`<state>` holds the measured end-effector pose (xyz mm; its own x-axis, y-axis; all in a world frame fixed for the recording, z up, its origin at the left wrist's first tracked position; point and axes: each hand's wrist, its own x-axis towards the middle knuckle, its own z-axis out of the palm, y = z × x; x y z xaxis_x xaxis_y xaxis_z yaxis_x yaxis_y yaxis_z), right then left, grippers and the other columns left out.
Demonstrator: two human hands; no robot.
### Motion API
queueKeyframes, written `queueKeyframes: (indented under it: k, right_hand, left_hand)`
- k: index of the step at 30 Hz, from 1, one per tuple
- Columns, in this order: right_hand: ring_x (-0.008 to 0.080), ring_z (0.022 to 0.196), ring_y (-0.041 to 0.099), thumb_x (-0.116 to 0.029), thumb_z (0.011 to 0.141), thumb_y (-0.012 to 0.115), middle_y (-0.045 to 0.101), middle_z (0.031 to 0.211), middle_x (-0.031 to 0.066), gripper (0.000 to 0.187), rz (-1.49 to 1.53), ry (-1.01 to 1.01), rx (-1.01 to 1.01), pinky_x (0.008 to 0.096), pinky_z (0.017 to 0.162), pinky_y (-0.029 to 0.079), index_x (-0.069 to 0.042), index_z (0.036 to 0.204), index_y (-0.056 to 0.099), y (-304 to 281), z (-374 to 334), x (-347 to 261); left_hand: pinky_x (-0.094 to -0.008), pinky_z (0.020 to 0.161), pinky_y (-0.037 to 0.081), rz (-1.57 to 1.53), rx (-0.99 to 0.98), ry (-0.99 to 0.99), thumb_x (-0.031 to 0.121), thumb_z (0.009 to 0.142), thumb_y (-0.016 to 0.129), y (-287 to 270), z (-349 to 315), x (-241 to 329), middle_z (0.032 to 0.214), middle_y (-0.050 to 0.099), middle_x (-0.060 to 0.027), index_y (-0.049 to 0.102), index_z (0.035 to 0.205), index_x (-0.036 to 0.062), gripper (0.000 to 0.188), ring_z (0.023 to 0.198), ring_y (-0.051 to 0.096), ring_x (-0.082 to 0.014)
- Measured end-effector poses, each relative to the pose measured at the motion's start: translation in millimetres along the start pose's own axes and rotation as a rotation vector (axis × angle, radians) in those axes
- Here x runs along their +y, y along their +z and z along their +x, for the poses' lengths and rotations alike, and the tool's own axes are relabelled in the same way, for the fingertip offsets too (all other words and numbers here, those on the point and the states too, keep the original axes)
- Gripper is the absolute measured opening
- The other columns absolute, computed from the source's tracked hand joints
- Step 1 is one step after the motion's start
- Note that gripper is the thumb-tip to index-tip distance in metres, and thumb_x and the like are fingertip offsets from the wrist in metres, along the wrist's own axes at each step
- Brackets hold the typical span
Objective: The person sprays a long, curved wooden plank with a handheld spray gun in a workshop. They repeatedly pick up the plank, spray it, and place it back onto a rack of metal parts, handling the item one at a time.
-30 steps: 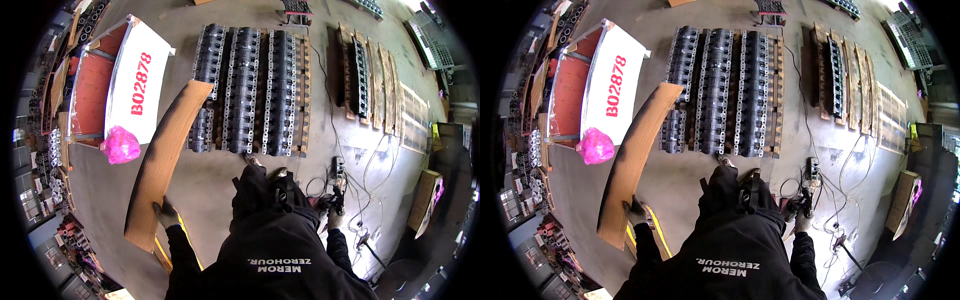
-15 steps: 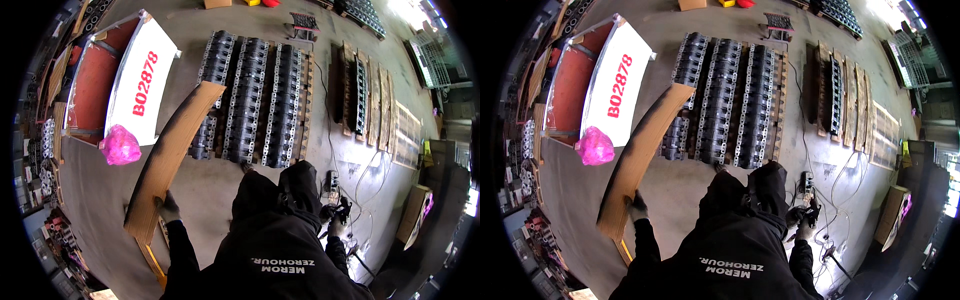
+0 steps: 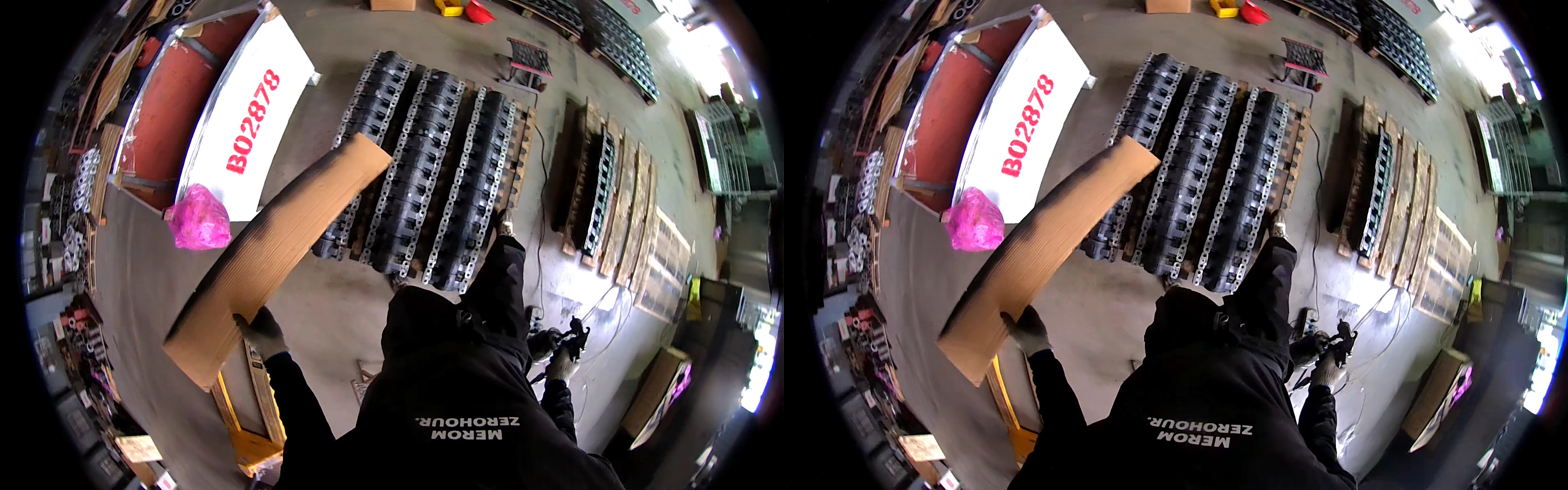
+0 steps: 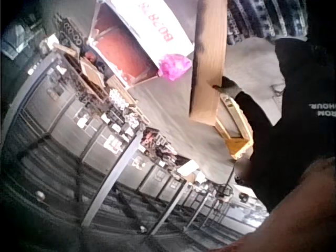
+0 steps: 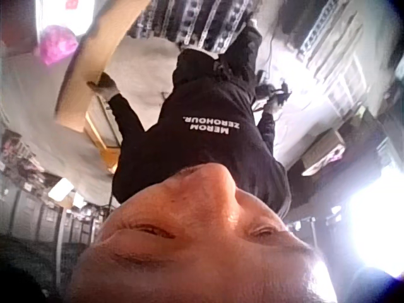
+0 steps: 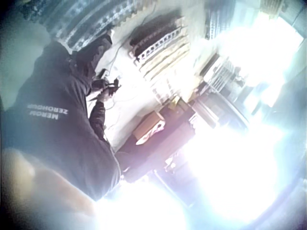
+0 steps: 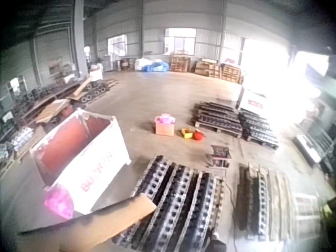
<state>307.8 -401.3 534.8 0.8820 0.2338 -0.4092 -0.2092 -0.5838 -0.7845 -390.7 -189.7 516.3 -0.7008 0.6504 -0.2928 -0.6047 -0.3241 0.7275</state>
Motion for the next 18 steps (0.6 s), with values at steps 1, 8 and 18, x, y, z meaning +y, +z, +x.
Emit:
queueKeyframes:
  k: [1,8,18]
  right_hand:
    - [0.0142,0.073,0.057,-0.03,0.091,0.063,0.066,0.085,0.0038,0.034,-0.086,-0.066,0.008,0.0309,0.064,0.045,0.0,0.105,0.067,8.4,17.3,-10.4]
    - [0.0309,0.083,0.067,-0.022,0.09,0.056,0.07,0.096,0.0211,0.032,-0.574,-0.457,0.024,0.0416,0.075,0.052,0.002,0.11,0.064,65.7,134.1,-102.7]
    - [0.018,0.117,0.051,-0.017,0.101,0.051,0.053,0.133,0.008,0.037,0.054,-0.492,-0.548,0.0293,0.098,0.041,-0.002,0.135,0.053,93.1,216.2,-187.6]
  left_hand:
    - [-0.0378,0.115,0.031,0.015,-0.015,0.068,0.036,0.095,0.063,13.1,-6.0,0.4,0.141,0.051,-0.0135,0.044,0.141,0.0006,0.062,0.131,0.045,-0.0263]
    - [-0.0409,0.116,0.026,0.055,0.027,0.149,0.048,0.096,0.054,74.9,-24.0,20.6,0.143,0.048,-0.0106,0.043,0.143,0.006,0.064,0.134,0.04,-0.025]
    - [-0.0328,0.09,0.048,0.313,-0.07,0.472,0.05,0.089,0.069,275.6,-18.8,41.5,0.118,0.062,-0.0056,0.056,0.126,0.0043,0.06,0.105,0.058,-0.0163]
